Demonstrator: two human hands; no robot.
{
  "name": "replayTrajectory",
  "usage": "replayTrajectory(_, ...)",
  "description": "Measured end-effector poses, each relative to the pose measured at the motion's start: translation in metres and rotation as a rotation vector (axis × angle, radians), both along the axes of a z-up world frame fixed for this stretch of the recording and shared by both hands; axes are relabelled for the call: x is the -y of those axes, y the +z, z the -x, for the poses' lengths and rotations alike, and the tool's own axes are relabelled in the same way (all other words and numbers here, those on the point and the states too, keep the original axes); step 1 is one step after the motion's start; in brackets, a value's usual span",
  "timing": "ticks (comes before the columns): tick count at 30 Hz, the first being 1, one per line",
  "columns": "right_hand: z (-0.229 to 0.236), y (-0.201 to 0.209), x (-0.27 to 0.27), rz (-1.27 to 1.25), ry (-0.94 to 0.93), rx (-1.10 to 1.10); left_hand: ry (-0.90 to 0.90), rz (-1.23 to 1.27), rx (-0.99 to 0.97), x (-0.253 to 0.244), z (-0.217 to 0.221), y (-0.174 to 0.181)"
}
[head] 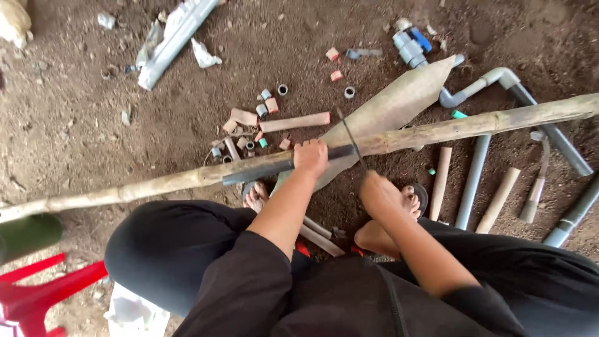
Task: A person sitting on the ground uses a hacksaw blade to cut through a PVC pipe resting on a bamboo pole.
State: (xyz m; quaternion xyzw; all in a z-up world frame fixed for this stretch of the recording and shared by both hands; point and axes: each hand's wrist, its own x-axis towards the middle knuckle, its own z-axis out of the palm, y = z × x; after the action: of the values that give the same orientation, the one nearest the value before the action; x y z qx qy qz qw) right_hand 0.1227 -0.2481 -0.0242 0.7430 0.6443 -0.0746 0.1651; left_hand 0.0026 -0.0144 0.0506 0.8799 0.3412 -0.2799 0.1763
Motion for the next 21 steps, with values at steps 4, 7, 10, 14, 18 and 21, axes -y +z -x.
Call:
replayTrajectory(4,0.005,-0.015,-0.069,-0.560,-0.374,0.213,0.041,-0.015,0.007,-0.005,-0.003,-0.002)
replayTrajectory(7,-0.010,0.129,-0.073,-0.184,-0.723,-0.496,0.060,0.040,-0.031,-0.007,-0.007,0.017)
replayTrajectory(10,0.009,0.126,-0.027,-0.107,-0.792,-0.464,0.071,0.064,-0.048,-0.008,-0.006,0.024)
replayTrajectory(14,0.026,0.127,-0.003,-0.142,-0.743,-0.436,0.075,0.067,0.012,-0.007,-0.004,0.003)
replayTrajectory(18,0.026,0.111,0.008,-0.160,-0.684,-0.408,0.069,0.072,0.024,-0.007,-0.003,-0.009)
replayTrajectory(21,0.024,0.097,0.009,-0.133,-0.704,-0.405,0.093,0.076,0.055,-0.006,-0.005,-0.005)
